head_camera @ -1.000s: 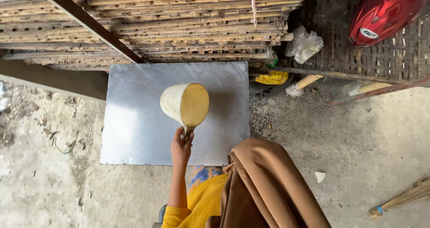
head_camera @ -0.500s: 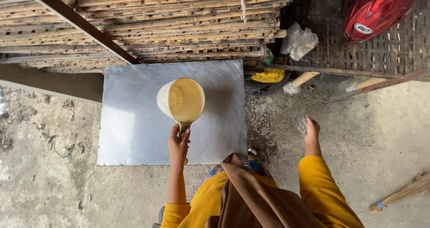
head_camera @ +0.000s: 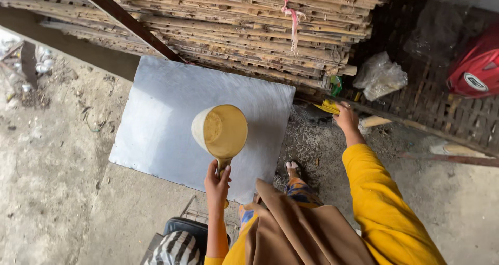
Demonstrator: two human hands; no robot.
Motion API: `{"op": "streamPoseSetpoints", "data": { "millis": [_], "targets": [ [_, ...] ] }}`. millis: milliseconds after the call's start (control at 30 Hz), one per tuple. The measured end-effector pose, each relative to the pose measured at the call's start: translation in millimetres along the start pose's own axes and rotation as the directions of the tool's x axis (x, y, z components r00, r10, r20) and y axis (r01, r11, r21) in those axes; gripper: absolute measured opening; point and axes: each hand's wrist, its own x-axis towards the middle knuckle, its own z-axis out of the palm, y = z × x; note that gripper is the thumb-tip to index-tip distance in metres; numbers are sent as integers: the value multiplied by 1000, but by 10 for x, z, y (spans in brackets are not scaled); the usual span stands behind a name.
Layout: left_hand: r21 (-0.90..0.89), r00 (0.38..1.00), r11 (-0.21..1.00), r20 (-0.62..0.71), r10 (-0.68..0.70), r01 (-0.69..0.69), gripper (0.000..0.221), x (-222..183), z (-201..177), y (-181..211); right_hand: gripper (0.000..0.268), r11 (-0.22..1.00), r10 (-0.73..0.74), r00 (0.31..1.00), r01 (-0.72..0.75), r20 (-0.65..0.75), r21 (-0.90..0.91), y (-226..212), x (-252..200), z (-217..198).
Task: The person wipes a metal table surface with a cloth after pouring water from a plastic dipper and applying soap from a packet.
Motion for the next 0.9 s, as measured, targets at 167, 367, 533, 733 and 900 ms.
{"op": "streamPoseSetpoints", "data": {
  "millis": [167, 367, 533, 733, 900],
  "targets": [
    [-59, 994, 996, -78, -77, 73, 38, -216, 267, -92, 59, 993, 69, 918, -26, 390, -115, -50, 511, 37],
    [-176, 992, 981, -73, -100, 86, 36, -350, 461, -170, 57, 979, -28, 918, 105, 395, -175, -122, 750, 260],
    [-218, 989, 970, -77, -122, 103, 32, -386, 552, -209, 52, 960, -42, 901, 157, 431, -234, -139, 798, 295],
    [-236, 993, 967, -39, -113, 100, 33, -348, 642, -142, 62, 988, 14, 919, 48, 394, -147, -115, 915, 337],
    [-263, 993, 959, 73, -94, 111, 34, -349, 710, 31, 44, 958, 7, 999, -22, 54, 287, 183, 750, 616]
  ]
}}
